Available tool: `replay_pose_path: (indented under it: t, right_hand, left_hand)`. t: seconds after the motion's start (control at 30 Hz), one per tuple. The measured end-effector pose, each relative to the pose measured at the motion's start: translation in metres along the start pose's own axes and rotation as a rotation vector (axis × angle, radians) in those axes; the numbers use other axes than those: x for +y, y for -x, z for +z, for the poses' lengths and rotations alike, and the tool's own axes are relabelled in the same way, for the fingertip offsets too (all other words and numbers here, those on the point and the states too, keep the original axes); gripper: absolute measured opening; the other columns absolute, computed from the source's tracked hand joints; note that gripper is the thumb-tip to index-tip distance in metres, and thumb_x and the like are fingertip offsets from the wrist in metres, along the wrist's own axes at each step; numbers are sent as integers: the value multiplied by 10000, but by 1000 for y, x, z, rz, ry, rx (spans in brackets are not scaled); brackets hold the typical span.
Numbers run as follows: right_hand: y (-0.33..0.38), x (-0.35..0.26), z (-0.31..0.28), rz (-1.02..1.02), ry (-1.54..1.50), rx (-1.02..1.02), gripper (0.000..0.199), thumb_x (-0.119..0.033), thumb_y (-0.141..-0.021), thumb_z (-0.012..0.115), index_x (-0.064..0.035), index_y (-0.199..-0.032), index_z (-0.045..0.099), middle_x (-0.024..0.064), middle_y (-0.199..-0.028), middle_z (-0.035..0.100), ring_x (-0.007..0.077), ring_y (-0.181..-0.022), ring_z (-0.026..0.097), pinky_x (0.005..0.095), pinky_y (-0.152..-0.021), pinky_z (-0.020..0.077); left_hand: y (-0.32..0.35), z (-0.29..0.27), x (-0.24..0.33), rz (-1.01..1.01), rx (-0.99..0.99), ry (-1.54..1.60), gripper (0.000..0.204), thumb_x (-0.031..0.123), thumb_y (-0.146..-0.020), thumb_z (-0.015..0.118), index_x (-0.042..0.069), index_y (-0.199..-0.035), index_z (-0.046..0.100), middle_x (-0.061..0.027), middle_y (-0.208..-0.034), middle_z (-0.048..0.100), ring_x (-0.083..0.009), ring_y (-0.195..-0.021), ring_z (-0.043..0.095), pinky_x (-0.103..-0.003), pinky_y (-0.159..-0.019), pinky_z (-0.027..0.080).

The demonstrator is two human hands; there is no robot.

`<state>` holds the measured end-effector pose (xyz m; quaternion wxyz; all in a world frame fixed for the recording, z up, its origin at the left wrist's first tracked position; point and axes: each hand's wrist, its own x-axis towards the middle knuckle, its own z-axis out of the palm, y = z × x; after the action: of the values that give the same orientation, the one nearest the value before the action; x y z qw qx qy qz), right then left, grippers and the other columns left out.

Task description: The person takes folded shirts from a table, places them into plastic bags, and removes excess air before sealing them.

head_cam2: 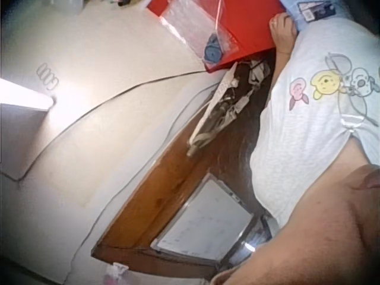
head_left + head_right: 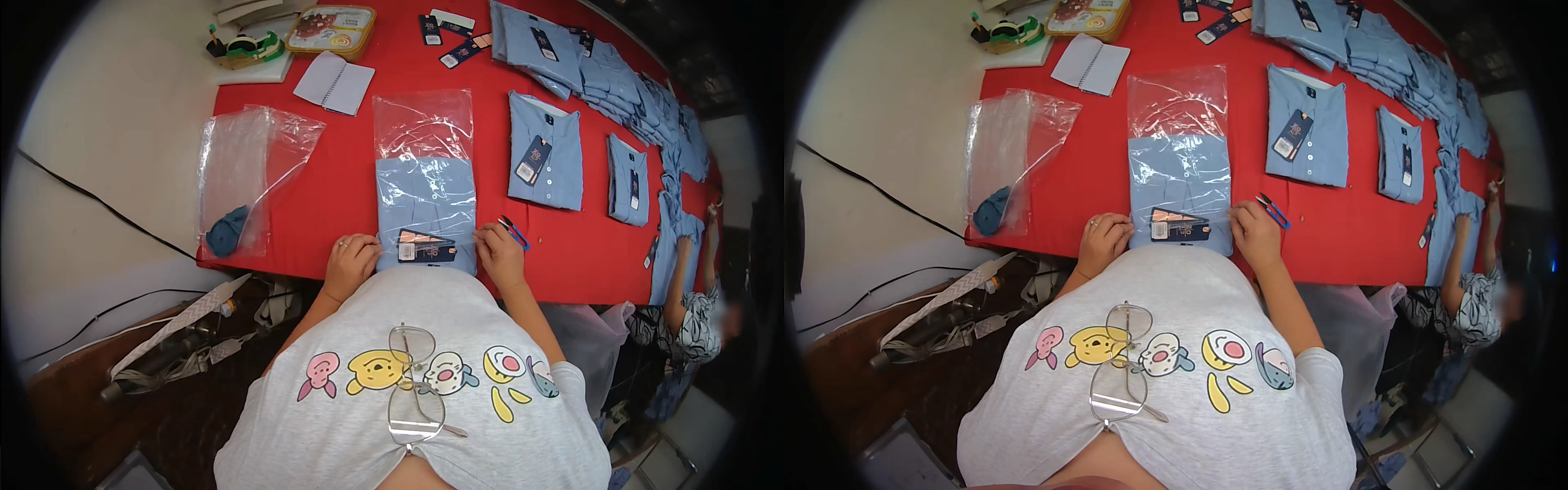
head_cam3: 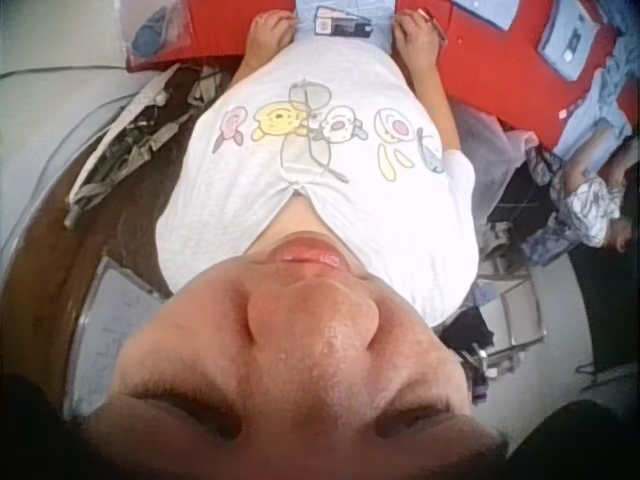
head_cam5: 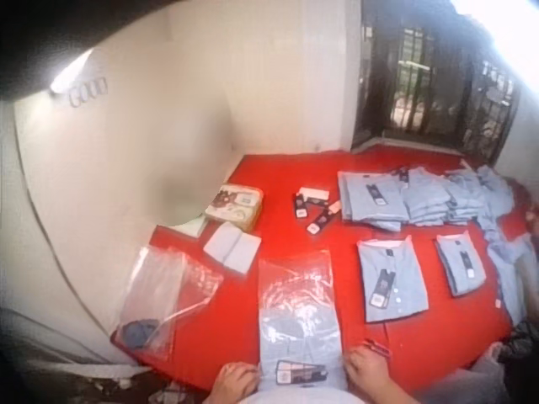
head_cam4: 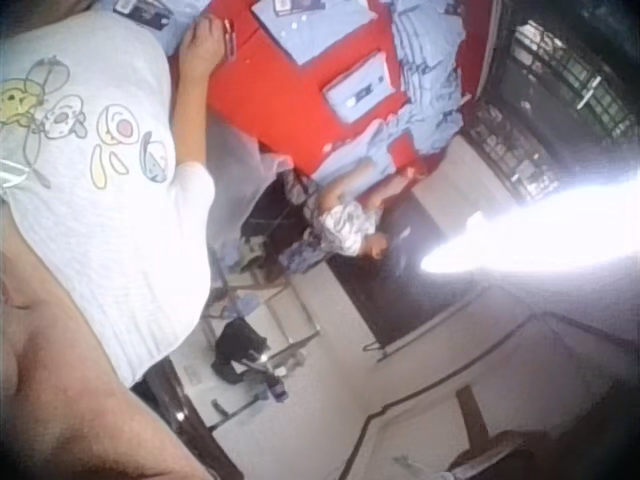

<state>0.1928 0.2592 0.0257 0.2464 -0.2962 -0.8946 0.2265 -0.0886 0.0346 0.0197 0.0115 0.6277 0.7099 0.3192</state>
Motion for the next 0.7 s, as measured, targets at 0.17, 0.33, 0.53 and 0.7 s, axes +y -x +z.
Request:
replay_pose_path:
  t: [0.17,0.33,0.53,0.7]
  right_hand:
    - [30,-9,-4,111,83,-157,111,-155,-909,807,-67,-934,744,89,-969,702,300,-839,723,424,-706,573]
    - [47,-25,13,-311,-11,-254,237,-233,-892,829,-80,-1058,755,71,-993,717,283,-882,724,442,-764,572]
    - [20,-54,51,-536,148,-119,459,-251,-889,823,-99,-1308,710,58,-930,707,281,-940,690,458,-878,521]
    - [33,-78,39,-262,191,-88,371,-252,-866,840,-107,-1200,766,68,-955,685,271,-961,677,418,-810,480]
  left_hand:
    - [13,1,-8,71,-67,82,158,112,-875,815,66,-973,698,-62,-1136,695,-282,-1086,682,-445,-982,524]
    - [-16,-4,2,-7,-92,217,134,87,-893,771,58,-987,681,-84,-1213,699,-308,-1162,672,-459,-1033,504]
    - [-34,-11,1,148,-185,271,146,64,-900,742,49,-1031,679,-119,-1304,715,-310,-1229,668,-470,-1082,486]
    - [-23,-15,-9,112,-249,293,149,64,-903,741,49,-1038,680,-110,-1283,719,-310,-1200,682,-467,-1085,485]
